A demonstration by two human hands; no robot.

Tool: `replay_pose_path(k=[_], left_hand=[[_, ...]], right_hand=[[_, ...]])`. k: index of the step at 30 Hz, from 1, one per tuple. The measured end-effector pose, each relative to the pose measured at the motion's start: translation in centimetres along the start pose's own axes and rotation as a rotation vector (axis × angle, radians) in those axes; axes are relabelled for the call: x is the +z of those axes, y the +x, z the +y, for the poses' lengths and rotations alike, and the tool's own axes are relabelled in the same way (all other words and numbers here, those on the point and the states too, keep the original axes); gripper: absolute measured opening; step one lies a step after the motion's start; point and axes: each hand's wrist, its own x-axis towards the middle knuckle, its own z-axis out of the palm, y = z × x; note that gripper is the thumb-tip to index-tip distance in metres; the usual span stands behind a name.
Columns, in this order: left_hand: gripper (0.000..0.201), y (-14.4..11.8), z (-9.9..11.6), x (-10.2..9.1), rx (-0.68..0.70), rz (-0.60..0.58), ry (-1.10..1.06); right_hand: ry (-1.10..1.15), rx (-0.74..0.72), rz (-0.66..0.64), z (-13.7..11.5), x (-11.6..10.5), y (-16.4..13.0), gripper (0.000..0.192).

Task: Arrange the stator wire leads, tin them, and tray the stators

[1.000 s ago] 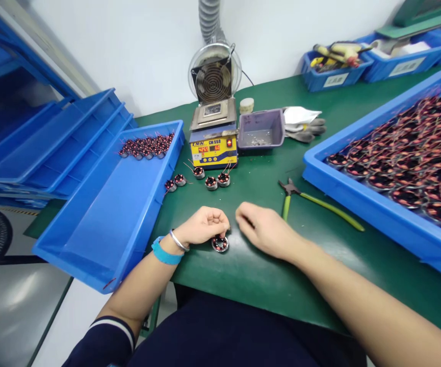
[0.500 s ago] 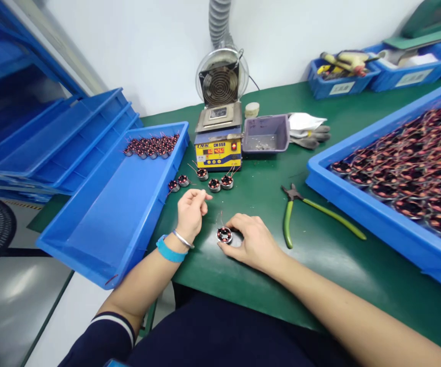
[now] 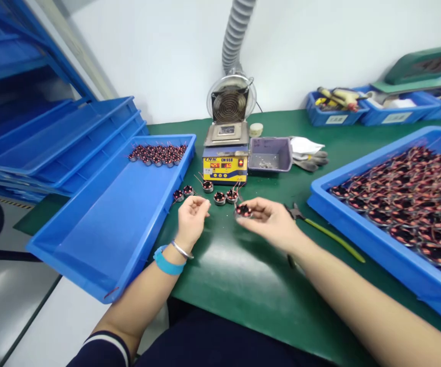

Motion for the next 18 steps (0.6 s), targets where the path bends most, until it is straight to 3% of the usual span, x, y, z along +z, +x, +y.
replay_pose_path(k=[4, 9, 12, 16, 18], left_hand=[[0.017, 0.7, 0.0, -1.3, 0.269, 0.004, 0.527], [0.029, 1.6, -0.2, -2.4, 0.256, 0.029, 0.896], [0.038, 2.0, -0.2, -2.5, 0.218, 0.008, 0.996], [0.042, 2.3, -0.1, -2.5, 0.171, -0.025, 1.063], [0.045, 2.3, 0.0, -2.4, 0.133, -0.012, 1.089]], right_hand=[[-0.209, -0.047, 0.236, -5.2, -1.8, 6.3, 0.046], [-0.417, -0.077, 0.434, -10.9, -2.6, 15.3, 0.059], [-0.524, -0.064, 0.496, -12.1, -2.5, 19.7, 0.062], [-0.602, -0.021, 0.557, -11.8, -2.1, 23.9, 0.043], [-0.652, -0.060, 0.527, -11.1, -2.0, 25.5, 0.036]])
